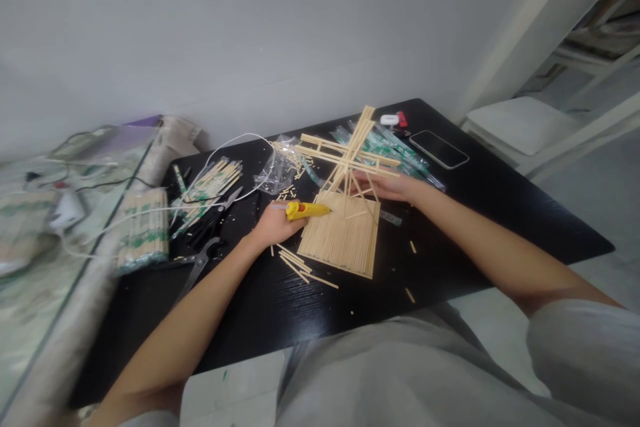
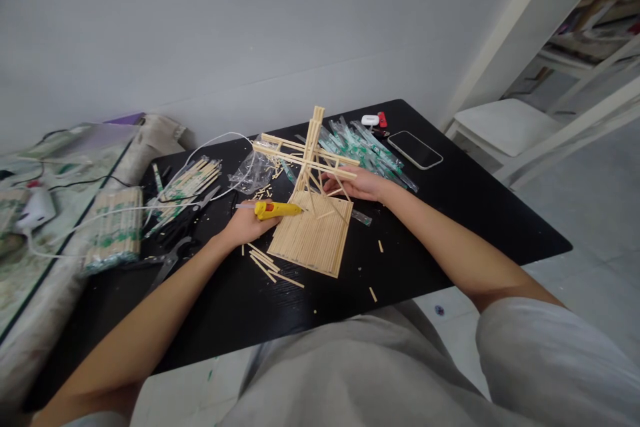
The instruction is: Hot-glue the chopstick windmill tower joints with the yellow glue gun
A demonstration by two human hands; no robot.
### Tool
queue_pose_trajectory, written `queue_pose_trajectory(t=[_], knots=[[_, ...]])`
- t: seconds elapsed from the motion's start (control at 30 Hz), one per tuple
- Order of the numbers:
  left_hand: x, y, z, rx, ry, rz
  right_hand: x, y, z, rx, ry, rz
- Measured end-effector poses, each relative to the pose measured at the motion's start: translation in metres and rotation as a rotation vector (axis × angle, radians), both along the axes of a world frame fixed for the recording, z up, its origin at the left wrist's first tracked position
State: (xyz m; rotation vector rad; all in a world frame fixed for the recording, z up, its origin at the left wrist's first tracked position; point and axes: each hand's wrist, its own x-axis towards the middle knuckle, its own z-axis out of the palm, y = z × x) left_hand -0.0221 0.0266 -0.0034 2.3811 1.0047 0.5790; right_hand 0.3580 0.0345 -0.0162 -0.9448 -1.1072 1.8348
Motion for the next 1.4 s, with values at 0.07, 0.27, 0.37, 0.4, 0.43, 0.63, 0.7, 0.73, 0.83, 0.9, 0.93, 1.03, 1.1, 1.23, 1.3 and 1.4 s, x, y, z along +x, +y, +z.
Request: queue_pose_trajectory(t=[0.07,0.27,0.37,0.4,0.43,0.63,0.7,0.73,0.83,0.9,0.93,1.03,1.1,1.23,1.3,1.4], knots=[[0.000,0.000,0.002,-0.005,0.003,-0.004,0.000,-0.001,0.001,-0.003,0.001,-0.005],[0.000,-0.001,0.007,-0.011,0.053,-0.006,-0.002,-0.004,0.006,0.001,-0.020,-0.013],[0.000,-0.001,0.007,0.002,0.062,0.000,-0.002,-0.004,0.006,-0.001,-0.012,-0.029],[0.000,-0.001,0.007,0.004,0.060,-0.002,-0.002,-0.004,0.006,-0.003,-0.009,-0.031],[0.000,-0.001,0.006,0.004,0.056,-0.004,-0.001,-0.004,0.005,-0.005,-0.006,-0.030],[-0.001,0.001,0.000,0.006,0.031,-0.009,0.000,-0.002,0.003,-0.026,-0.015,-0.027],[-0.001,0.001,-0.001,0.000,0.027,-0.005,0.000,-0.002,0.003,-0.024,-0.013,-0.025],[-0.001,0.001,-0.001,-0.005,0.027,-0.003,0.000,-0.002,0.004,-0.023,-0.013,-0.027],[0.000,0.002,0.000,-0.017,0.024,-0.003,-0.001,-0.003,0.005,-0.029,-0.028,-0.042],[0.000,0.001,0.001,-0.025,0.011,-0.007,-0.001,-0.004,0.007,-0.029,-0.046,-0.051],[0.000,0.001,0.001,-0.029,0.005,-0.008,-0.001,-0.004,0.008,-0.027,-0.054,-0.053],[0.000,0.001,0.001,-0.037,0.008,0.004,0.000,-0.006,0.011,-0.018,-0.077,-0.056],[0.000,0.001,0.001,-0.039,0.022,0.016,0.000,-0.007,0.013,-0.016,-0.093,-0.050],[0.000,0.001,0.000,-0.037,0.031,0.011,0.001,-0.007,0.015,-0.008,-0.113,-0.049],[0.001,0.002,0.000,-0.035,0.027,0.004,0.001,-0.007,0.014,-0.007,-0.123,-0.056],[0.001,0.002,0.001,-0.047,0.024,0.005,0.002,-0.007,0.014,-0.003,-0.128,-0.060]])
